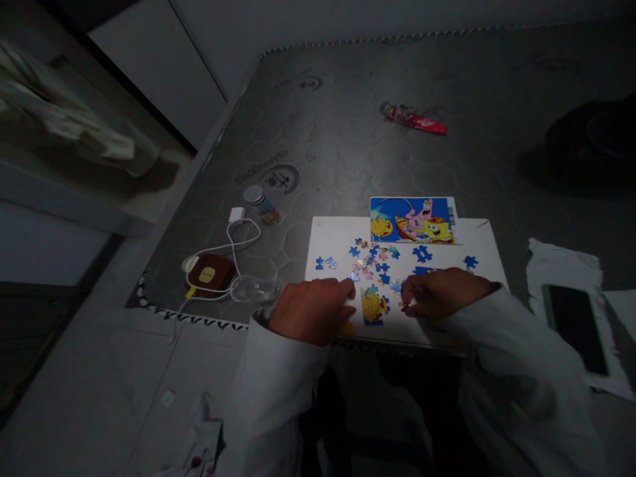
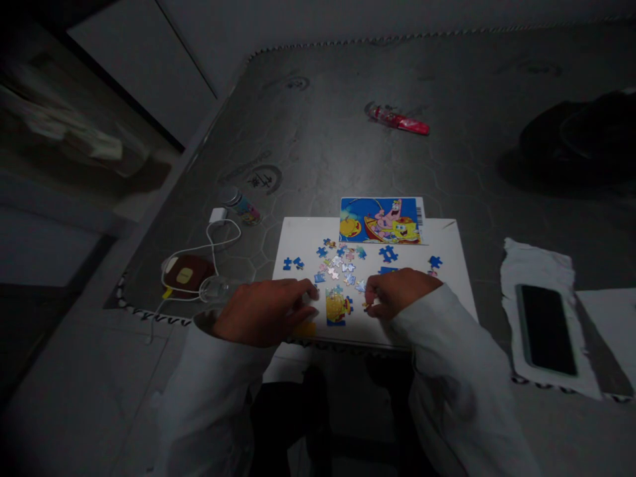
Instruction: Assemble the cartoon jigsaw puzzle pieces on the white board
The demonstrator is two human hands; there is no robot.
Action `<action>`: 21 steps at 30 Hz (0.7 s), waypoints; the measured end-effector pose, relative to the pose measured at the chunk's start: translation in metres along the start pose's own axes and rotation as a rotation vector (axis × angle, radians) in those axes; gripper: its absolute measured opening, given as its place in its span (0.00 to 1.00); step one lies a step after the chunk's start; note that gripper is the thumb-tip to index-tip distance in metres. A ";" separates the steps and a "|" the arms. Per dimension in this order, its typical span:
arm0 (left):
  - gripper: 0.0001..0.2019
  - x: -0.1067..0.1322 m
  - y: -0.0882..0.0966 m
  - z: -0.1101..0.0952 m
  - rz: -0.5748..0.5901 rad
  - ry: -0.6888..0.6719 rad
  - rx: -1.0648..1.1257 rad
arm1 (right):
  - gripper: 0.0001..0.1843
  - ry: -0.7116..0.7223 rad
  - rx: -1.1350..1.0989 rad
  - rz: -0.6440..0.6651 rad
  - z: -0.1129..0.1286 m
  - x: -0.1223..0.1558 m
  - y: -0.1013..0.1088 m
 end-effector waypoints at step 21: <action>0.12 0.001 0.002 -0.006 0.015 -0.013 -0.031 | 0.12 -0.046 -0.030 -0.016 -0.010 -0.003 -0.002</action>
Point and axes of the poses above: each hand's wrist, its own x-axis away from the middle knuckle, its own y-axis out of the back of the hand, z = x × y, the point moved 6 cm from there along -x, towards the middle knuckle, and after that the axes turned 15 degrees about -x, right-handed, at the moved point
